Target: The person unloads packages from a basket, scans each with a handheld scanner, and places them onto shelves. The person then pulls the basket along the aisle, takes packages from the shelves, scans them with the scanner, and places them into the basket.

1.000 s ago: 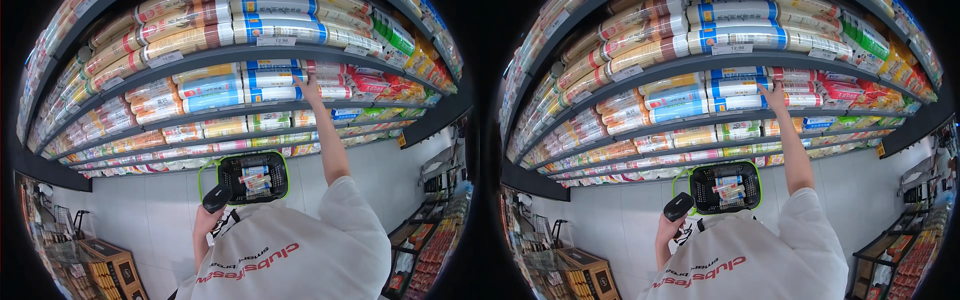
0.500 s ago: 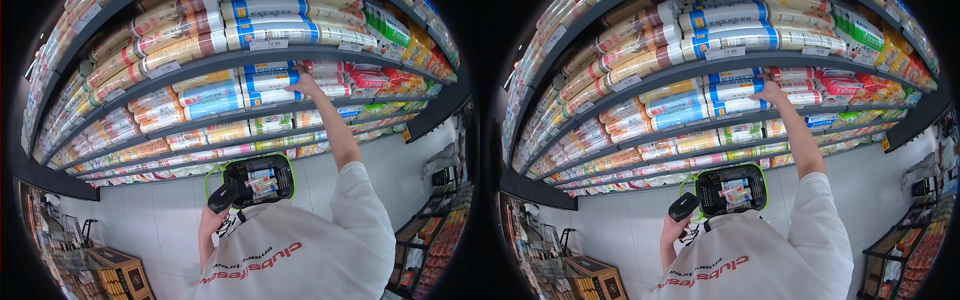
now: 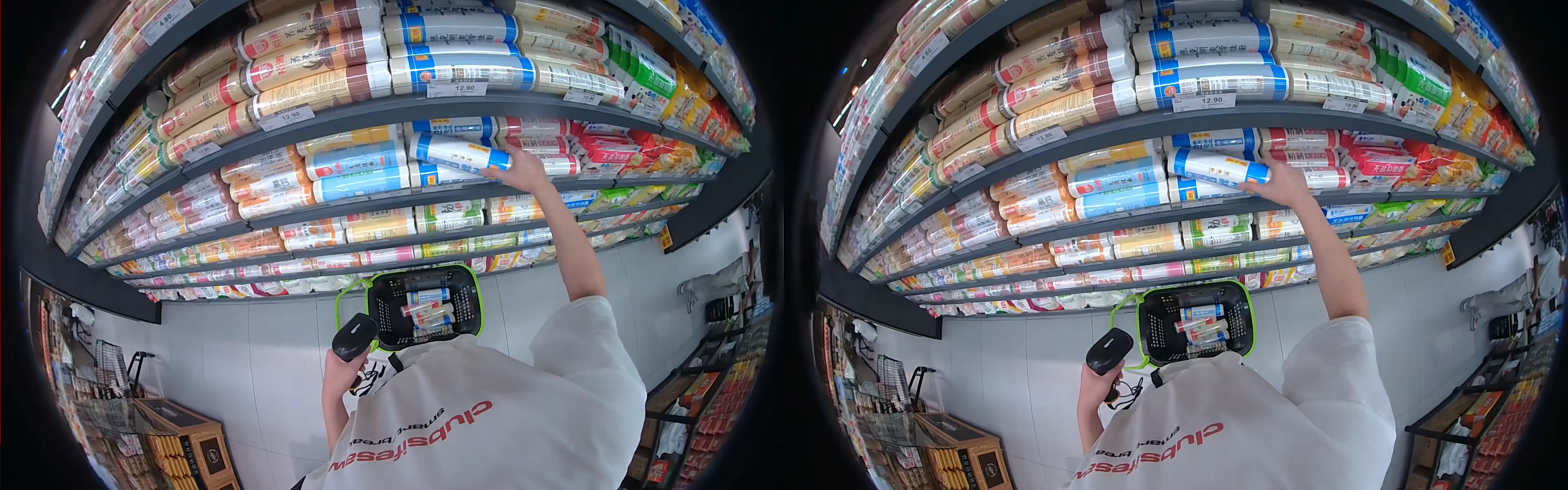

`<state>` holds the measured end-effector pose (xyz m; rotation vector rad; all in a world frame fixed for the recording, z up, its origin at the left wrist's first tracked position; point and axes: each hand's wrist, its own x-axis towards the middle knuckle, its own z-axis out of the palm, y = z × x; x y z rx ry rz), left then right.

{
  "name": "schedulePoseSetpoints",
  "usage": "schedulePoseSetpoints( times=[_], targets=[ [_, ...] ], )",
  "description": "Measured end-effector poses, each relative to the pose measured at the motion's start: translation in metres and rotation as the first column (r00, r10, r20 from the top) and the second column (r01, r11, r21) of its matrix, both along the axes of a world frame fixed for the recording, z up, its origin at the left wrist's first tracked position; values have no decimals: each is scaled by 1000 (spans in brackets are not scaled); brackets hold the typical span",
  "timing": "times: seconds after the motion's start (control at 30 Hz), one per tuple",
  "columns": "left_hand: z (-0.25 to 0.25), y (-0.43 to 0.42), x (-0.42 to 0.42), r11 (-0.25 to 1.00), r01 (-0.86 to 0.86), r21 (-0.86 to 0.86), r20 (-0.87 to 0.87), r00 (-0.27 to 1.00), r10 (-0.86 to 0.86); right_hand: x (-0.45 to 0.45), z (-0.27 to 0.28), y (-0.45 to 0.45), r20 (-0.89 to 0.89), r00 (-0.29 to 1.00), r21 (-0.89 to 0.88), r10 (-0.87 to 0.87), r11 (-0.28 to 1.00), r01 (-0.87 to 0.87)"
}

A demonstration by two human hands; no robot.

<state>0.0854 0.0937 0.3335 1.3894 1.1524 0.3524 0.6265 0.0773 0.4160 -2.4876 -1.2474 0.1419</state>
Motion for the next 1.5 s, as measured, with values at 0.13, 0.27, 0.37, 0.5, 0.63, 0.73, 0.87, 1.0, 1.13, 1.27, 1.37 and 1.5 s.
schedulePoseSetpoints(
  times=[0.13,0.27,0.37,0.5,0.63,0.73,0.87,1.0,1.13,1.27,1.37,1.5],
  targets=[
    [1,0,2,1000,-8,-16,-6,1000,8,-8,-33,-20,-691,720,18,-65,994,108],
    [-4,1,7,999,30,-9,0,1000,-30,-49,-83,-39,-987,-3,155,163,940,305],
    [4,5,16,996,87,8,5,996,-88,-80,-108,-37,-805,-377,271,459,849,454],
    [7,12,20,987,154,40,-9,988,-154,-121,-106,-14,-815,-221,366,536,771,521],
    [10,16,20,989,142,35,58,988,-144,-158,-84,12,-835,-97,372,542,685,626],
    [7,17,16,989,145,36,1,989,-145,-163,-64,44,-817,-44,397,575,616,681],
    [6,13,14,987,159,19,-2,987,-159,-104,-51,75,-922,26,360,387,831,425],
    [2,13,11,990,137,21,-17,990,-137,-51,-84,94,-904,402,300,145,885,356],
    [4,13,5,995,95,27,-30,995,-94,-18,-82,68,-235,958,604,-167,747,278],
    [-1,15,-2,999,47,1,-16,999,-47,29,-69,52,114,885,554,-452,768,321],
    [-5,15,-2,999,35,-9,-11,999,-35,40,-65,55,-203,946,423,-253,849,318],
    [-9,16,5,998,54,-13,-3,999,-55,16,-54,59,-196,944,372,-264,871,321]
  ],
)
